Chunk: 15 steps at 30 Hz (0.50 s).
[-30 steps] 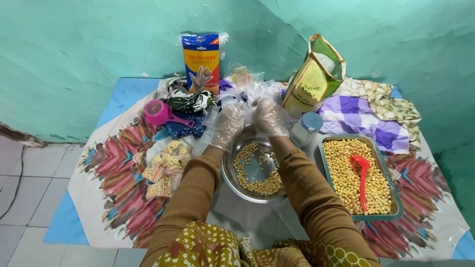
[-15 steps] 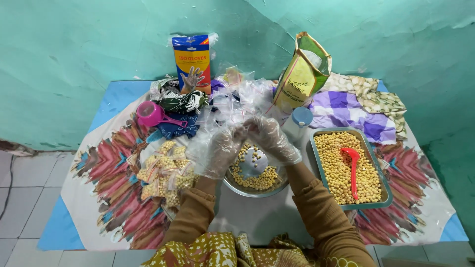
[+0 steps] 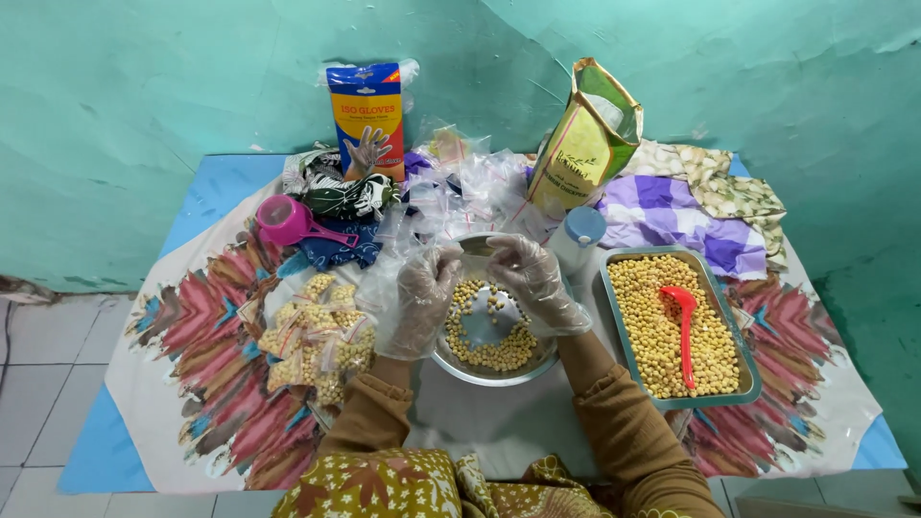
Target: The person sits on the floor and sorts small yellow legumes by hand from a metal bowl into small plastic bags. They repeatedly pick handfuls, separate them, and place the sorted portions into bags on the table. A larger container of legumes and a red scoop are also present.
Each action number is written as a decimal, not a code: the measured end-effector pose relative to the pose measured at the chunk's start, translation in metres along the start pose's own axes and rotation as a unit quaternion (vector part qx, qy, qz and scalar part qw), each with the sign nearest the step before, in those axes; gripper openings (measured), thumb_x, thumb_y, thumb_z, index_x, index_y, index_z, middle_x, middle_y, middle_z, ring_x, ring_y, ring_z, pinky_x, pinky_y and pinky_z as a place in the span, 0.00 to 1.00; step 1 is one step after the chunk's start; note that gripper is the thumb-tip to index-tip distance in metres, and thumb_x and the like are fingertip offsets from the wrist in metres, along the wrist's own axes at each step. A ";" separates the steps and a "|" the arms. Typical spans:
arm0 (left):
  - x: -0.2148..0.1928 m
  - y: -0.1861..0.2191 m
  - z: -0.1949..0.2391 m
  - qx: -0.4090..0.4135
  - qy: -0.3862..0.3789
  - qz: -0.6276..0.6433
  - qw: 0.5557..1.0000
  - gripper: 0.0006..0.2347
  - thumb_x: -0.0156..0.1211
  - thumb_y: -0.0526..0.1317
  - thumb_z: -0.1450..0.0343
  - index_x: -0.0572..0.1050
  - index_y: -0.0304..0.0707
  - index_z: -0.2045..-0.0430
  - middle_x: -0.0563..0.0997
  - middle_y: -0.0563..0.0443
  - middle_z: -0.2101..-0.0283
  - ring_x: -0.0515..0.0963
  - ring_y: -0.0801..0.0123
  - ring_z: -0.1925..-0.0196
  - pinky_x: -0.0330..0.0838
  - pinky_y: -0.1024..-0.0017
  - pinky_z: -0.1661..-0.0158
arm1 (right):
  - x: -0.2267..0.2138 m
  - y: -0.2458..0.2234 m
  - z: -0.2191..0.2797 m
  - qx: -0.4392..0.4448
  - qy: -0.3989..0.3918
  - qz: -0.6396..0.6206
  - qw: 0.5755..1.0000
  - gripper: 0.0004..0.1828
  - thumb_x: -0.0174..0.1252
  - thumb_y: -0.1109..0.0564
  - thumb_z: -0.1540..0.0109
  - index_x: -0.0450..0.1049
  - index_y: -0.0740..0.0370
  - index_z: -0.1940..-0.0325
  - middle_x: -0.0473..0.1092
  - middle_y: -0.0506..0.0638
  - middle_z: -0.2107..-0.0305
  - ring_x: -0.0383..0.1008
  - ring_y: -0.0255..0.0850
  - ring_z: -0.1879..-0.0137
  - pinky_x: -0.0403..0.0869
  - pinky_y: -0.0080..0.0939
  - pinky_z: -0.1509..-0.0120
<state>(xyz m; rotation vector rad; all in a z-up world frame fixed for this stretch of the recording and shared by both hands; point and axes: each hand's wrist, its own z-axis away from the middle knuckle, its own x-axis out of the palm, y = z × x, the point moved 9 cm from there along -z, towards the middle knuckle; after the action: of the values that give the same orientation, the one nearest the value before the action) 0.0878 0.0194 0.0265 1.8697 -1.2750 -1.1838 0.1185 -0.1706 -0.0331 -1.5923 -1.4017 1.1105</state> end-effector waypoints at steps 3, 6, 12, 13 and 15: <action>0.005 -0.013 0.001 0.037 0.045 0.004 0.998 0.06 0.65 0.33 0.32 0.82 0.35 0.64 0.83 0.37 0.69 0.85 0.48 0.63 0.79 0.58 0.64 | -0.002 0.007 0.003 0.023 0.016 0.002 1.000 0.22 0.73 0.61 0.45 0.80 0.59 0.47 0.77 0.52 0.72 0.76 0.33 0.66 0.78 0.36 0.61; 0.005 -0.030 0.001 0.030 0.069 0.038 0.996 0.07 0.62 0.34 0.30 0.83 0.38 0.61 0.84 0.40 0.65 0.84 0.53 0.61 0.78 0.62 0.60 | 0.002 0.010 0.001 0.038 -0.015 0.016 0.999 0.23 0.68 0.66 0.46 0.80 0.60 0.46 0.76 0.56 0.72 0.76 0.37 0.66 0.79 0.40 0.62; 0.010 -0.023 0.002 0.059 0.040 0.007 0.997 0.09 0.61 0.32 0.31 0.82 0.36 0.59 0.84 0.38 0.63 0.84 0.49 0.59 0.79 0.61 0.60 | -0.004 0.008 0.001 0.015 0.003 0.042 0.999 0.21 0.68 0.65 0.46 0.81 0.60 0.48 0.76 0.55 0.72 0.75 0.36 0.66 0.78 0.41 0.61; 0.011 -0.019 0.002 0.079 0.042 -0.028 0.996 0.12 0.64 0.32 0.34 0.81 0.36 0.57 0.83 0.38 0.63 0.83 0.48 0.58 0.79 0.59 0.58 | -0.005 0.007 0.002 0.008 0.007 0.052 0.999 0.21 0.69 0.64 0.45 0.81 0.58 0.48 0.76 0.53 0.71 0.76 0.35 0.65 0.78 0.39 0.61; 0.012 -0.013 0.005 0.099 0.044 -0.063 0.992 0.16 0.67 0.31 0.38 0.80 0.35 0.55 0.82 0.38 0.62 0.83 0.47 0.57 0.79 0.57 0.56 | -0.006 0.000 0.003 0.000 0.011 0.061 0.998 0.21 0.70 0.63 0.45 0.81 0.56 0.47 0.77 0.52 0.71 0.77 0.34 0.64 0.78 0.37 0.60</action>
<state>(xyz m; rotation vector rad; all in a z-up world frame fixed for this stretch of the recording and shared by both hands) 0.0909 0.0133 0.0095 2.1493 -1.2816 -1.0558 0.1158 -0.1762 -0.0334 -1.7043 -1.3045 1.1610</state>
